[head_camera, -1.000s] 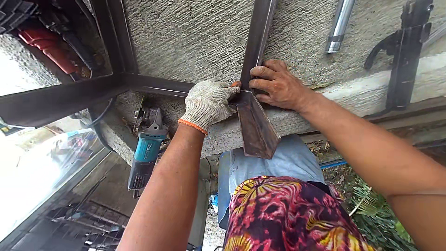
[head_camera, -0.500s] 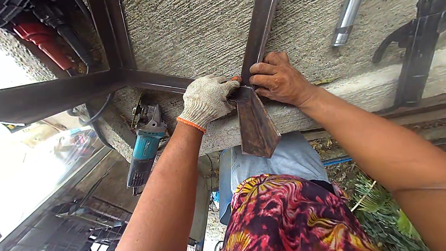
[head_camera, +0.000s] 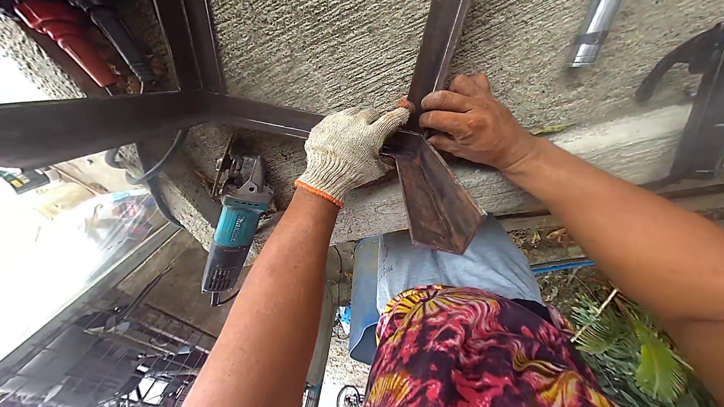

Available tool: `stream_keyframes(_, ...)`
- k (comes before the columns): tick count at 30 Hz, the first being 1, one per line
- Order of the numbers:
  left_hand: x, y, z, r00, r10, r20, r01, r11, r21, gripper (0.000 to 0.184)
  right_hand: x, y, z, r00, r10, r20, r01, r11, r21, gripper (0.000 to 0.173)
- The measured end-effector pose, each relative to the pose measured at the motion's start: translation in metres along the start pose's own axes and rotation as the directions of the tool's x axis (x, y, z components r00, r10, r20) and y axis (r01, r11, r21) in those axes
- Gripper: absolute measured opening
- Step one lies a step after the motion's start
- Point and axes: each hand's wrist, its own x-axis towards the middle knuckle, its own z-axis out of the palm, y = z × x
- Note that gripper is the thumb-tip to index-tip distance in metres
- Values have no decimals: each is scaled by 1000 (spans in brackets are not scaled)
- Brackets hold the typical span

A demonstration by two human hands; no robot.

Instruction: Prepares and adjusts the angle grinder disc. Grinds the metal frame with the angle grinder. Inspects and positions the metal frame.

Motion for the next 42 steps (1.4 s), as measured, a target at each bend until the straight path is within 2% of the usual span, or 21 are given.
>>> stream_keyframes(5, 1, 1, -4, 999, 24, 34, -24, 1000, 3, 56, -1, -1, -1, 1000, 6, 15, -6, 1000, -12, 11)
stream_keyframes(8, 0, 2, -2, 999, 31, -39, -32, 999, -9, 51, -1, -1, -1, 1000, 8, 12, -8, 1000, -20, 11)
stream_keyframes(13, 1, 3, 0, 999, -30, -20, 31, 999, 29, 86, 1, -3, -3, 999, 5, -37, -6, 999, -40, 25)
stream_keyframes(16, 5, 2, 0, 1000, -8, 2, 8, 999, 49, 77, 2, -2, -4, 999, -1, -51, -4, 997, -81, 33)
stream_keyframes(19, 9, 11, -11, 992, -39, 120, 35, 999, 36, 65, 4, -2, -5, 999, -3, -48, -2, 995, -95, 36)
stream_keyframes(22, 21, 39, -27, 946, -221, 237, 212, 975, 65, 25, 7, -1, -6, 998, -25, -57, 18, 994, -109, 35)
stream_keyframes(27, 19, 21, -22, 975, -18, 220, 6, 998, 56, 42, 10, 2, -7, 997, -59, -58, 50, 987, -150, 44)
stream_keyframes(31, 19, 23, -22, 972, -29, 235, 20, 999, 39, 38, 8, -3, -18, 999, -17, 29, 19, 996, -87, 66)
stream_keyframes(33, 18, 21, -19, 974, -32, 222, 20, 998, 54, 37, -5, -11, -35, 997, 59, -53, -63, 995, -75, 68)
stream_keyframes(35, 17, 20, -18, 972, -48, 229, 33, 997, 66, 38, -28, -28, -50, 943, 225, -246, -254, 962, -95, 53)
stream_keyframes(38, 21, 28, -23, 954, -150, 260, 138, 988, 66, 35, -70, -55, -59, 752, 529, -394, -621, 769, -152, 45)
stream_keyframes(40, 25, 37, -27, 925, -258, 278, 253, 966, 55, 32, -95, -60, -48, 654, 618, -436, -735, 657, -169, 43)
stream_keyframes(41, 26, 41, -28, 909, -309, 281, 309, 950, 46, 34, -103, -59, -37, 630, 623, -463, -755, 631, -178, 40)
stream_keyframes(42, 25, 42, -28, 910, -310, 274, 308, 950, 51, 36, -109, -57, -26, 617, 608, -500, -765, 612, -201, 36)
